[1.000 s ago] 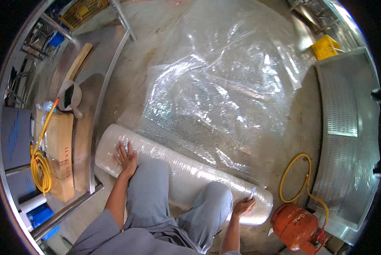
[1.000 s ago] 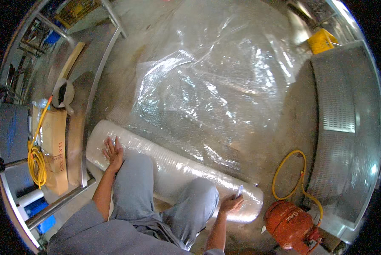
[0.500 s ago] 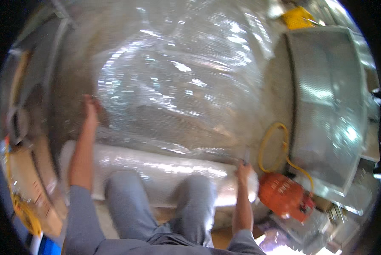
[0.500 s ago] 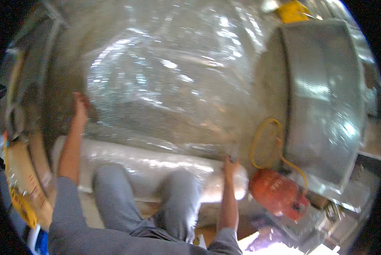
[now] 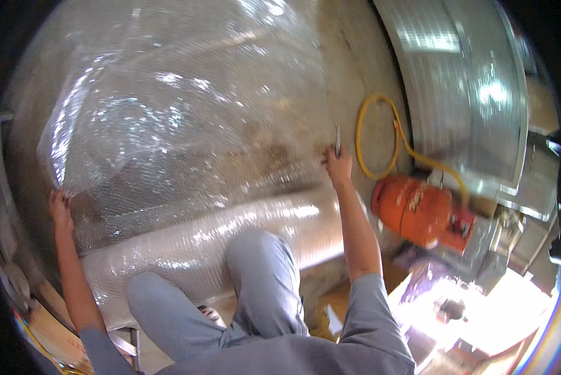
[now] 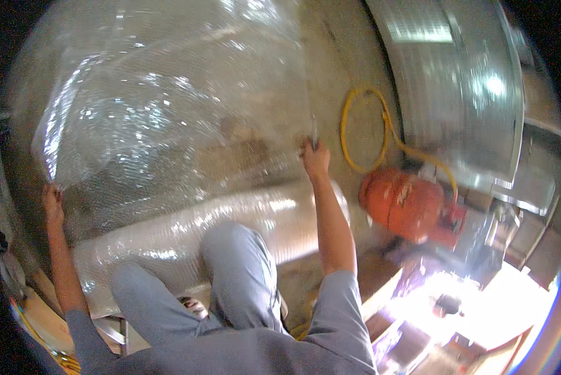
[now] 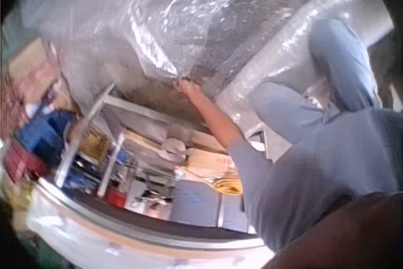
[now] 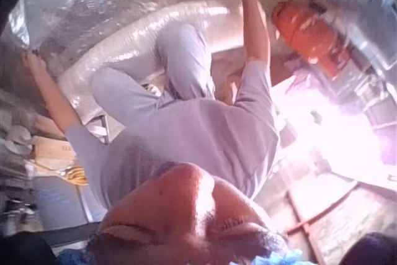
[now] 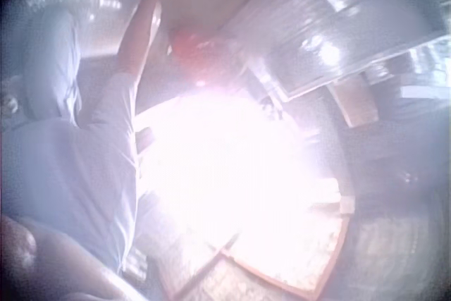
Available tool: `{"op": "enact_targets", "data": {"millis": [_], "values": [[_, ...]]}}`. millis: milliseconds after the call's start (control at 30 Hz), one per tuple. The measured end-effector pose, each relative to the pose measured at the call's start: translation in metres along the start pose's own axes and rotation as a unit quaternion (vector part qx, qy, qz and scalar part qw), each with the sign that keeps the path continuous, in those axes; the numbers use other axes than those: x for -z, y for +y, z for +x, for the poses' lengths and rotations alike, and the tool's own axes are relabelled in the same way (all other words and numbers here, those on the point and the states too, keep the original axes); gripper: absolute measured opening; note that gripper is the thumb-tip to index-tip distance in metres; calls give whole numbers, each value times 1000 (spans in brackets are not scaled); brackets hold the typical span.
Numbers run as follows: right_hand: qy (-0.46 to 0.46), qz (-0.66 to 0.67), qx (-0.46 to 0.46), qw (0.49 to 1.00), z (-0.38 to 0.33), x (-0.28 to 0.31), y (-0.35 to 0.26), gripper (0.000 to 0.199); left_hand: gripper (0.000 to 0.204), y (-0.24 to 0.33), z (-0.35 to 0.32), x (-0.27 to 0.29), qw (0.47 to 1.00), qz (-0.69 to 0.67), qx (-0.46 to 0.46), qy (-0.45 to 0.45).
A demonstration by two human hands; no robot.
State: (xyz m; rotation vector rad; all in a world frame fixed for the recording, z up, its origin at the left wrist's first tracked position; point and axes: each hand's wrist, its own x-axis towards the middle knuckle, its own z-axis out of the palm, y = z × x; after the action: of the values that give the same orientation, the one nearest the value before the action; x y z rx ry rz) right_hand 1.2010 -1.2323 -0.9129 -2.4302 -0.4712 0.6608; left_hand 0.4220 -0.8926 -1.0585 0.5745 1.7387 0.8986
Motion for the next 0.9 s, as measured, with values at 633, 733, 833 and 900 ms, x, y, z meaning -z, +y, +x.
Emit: {"op": "enact_targets", "data": {"millis": [633,733,833,900], "values": [[-22,120,-542,832,-550,105,186,50,22,66,28,-32,993,75,10,-90],[-22,164,-519,839,-561,91,192,37,19,86,32,-23,988,81,1,-134],[14,61,-485,872,-557,111,201,24,17,85,34,-15,991,46,7,-123],[51,17,-497,866,-567,134,206,29,16,85,32,-10,995,28,10,-98]]}}
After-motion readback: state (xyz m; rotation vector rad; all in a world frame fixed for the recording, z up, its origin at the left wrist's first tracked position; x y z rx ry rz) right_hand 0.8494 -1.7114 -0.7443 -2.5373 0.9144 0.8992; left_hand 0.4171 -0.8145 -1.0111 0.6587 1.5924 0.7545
